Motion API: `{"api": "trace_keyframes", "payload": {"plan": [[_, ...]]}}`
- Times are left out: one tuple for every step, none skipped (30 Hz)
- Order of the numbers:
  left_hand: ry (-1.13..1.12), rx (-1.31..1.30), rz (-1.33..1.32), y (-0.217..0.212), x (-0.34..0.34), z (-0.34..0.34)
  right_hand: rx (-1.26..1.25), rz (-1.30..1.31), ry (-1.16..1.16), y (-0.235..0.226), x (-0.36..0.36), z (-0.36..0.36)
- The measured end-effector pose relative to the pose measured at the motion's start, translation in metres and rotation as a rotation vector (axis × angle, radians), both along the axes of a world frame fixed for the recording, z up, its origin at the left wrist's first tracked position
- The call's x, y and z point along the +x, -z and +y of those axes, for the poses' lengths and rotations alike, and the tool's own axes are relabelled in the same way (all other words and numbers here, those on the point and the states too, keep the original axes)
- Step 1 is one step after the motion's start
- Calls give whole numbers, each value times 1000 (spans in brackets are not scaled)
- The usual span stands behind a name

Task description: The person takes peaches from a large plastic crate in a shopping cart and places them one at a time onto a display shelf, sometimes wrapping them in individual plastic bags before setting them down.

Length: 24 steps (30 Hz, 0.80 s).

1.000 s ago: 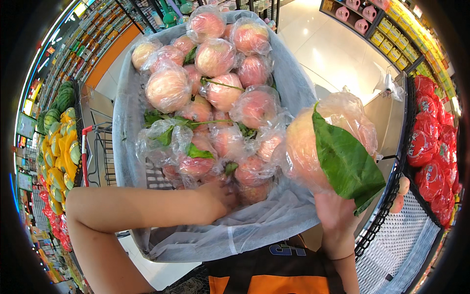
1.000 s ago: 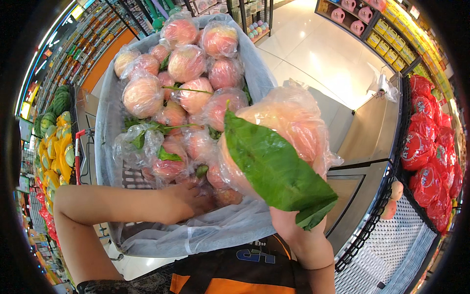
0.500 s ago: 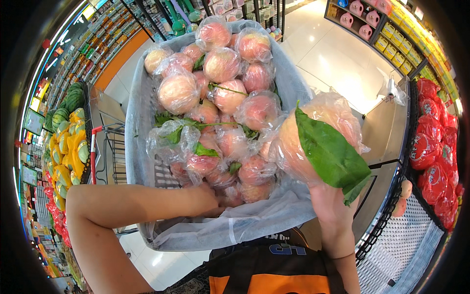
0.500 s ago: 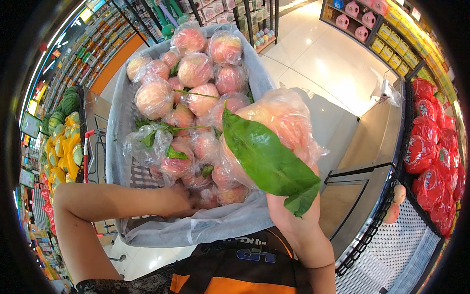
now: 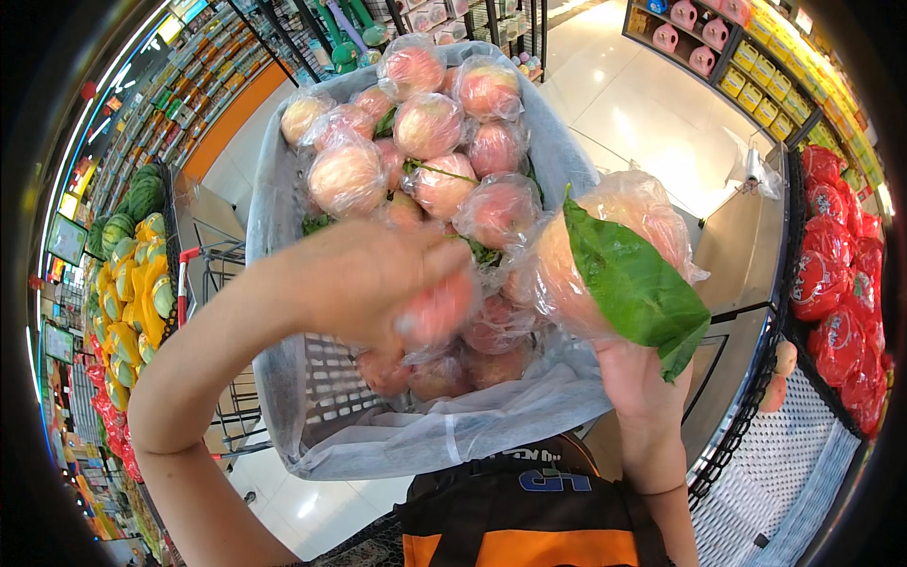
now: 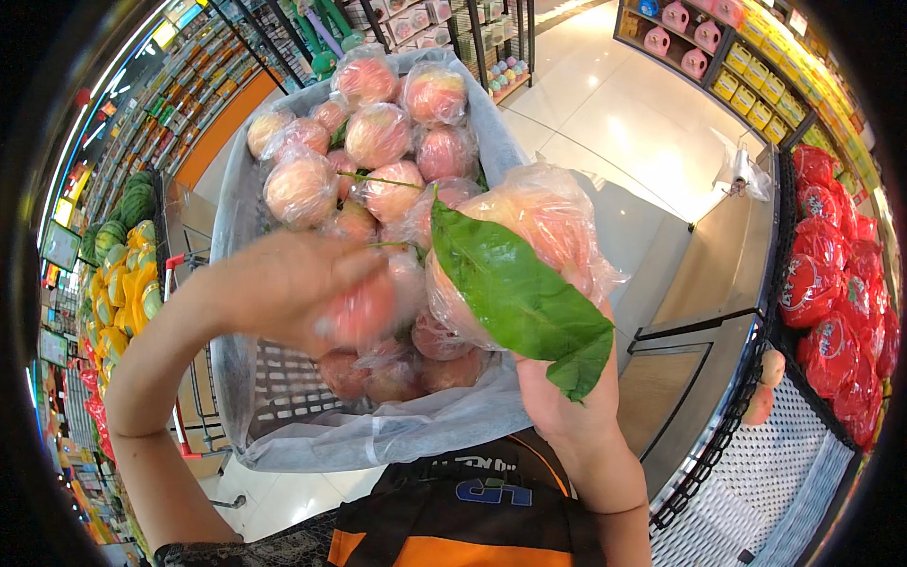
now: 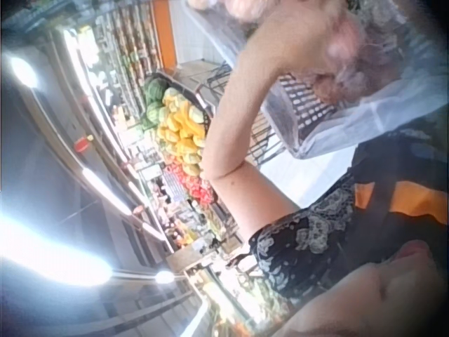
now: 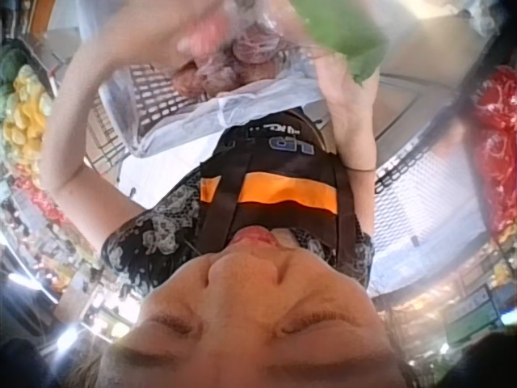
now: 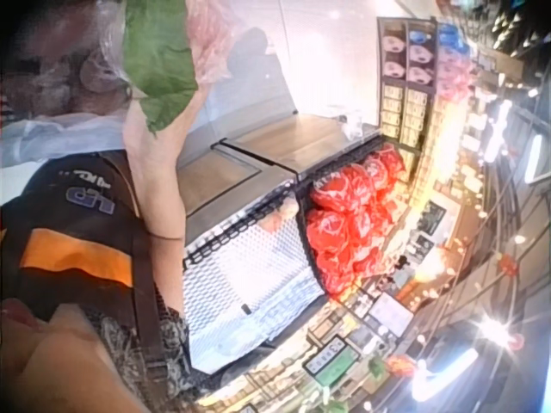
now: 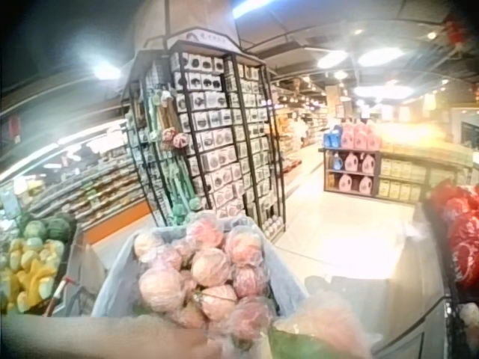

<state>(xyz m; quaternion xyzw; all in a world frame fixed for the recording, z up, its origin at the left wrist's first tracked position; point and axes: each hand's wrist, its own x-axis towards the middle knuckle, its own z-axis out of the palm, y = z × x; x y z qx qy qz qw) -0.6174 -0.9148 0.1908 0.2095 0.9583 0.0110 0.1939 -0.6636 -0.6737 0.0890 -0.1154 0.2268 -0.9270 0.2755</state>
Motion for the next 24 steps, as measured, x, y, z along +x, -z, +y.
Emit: {"api": "trace_keyframes", "payload": {"plan": [[47,-40,164,3,-7,-9,-17,8,-4,-1,0,0],[26,-108,195,9,-15,-18,-34,17,-3,-2,0,0],[-1,-175,223,18,-20,-29,-44,16,-6,1,1,0],[-29,-244,251,27,-20,-37,-55,16,-9,4,2,1],[-17,-268,322,35,-20,-43,-62,13,-5,6,2,2],[-7,-294,395,42,-19,-47,-36,22,1,4,2,1],[2,-319,467,47,-17,-51,-10,32,5,-2,3,0],[33,-413,556,50,-18,-45,29,-12,28,-5,4,-3],[63,-511,645,45,-15,-28,62,-56,51,-11,5,-3],[57,-520,624,42,-12,-9,99,-154,79,-14,3,-4],[49,-532,609,37,-6,11,175,-139,105,-14,4,-2],[3,-452,489,35,1,29,253,-127,124,-13,5,-1],[152,-344,454,35,7,39,372,-8,140,-7,6,1],[196,-205,194,35,11,50,492,113,158,0,8,5],[269,42,109,48,14,52,608,237,188,2,10,12],[343,288,20,72,16,51,724,360,219,2,11,19],[344,334,-4,103,26,49,775,445,186,12,10,15],[379,389,-21,126,30,48,841,530,190,13,10,14],[474,362,27,151,29,49,861,564,197,13,9,13],[567,331,75,173,27,51,876,597,204,12,8,14],[659,296,120,184,25,54,888,627,210,11,7,14],[675,144,271,195,26,57,900,659,214,10,7,14],[695,-10,422,197,23,62,912,688,227,8,6,14],[708,-166,573,198,20,67,740,390,184,2,8,14]]}}
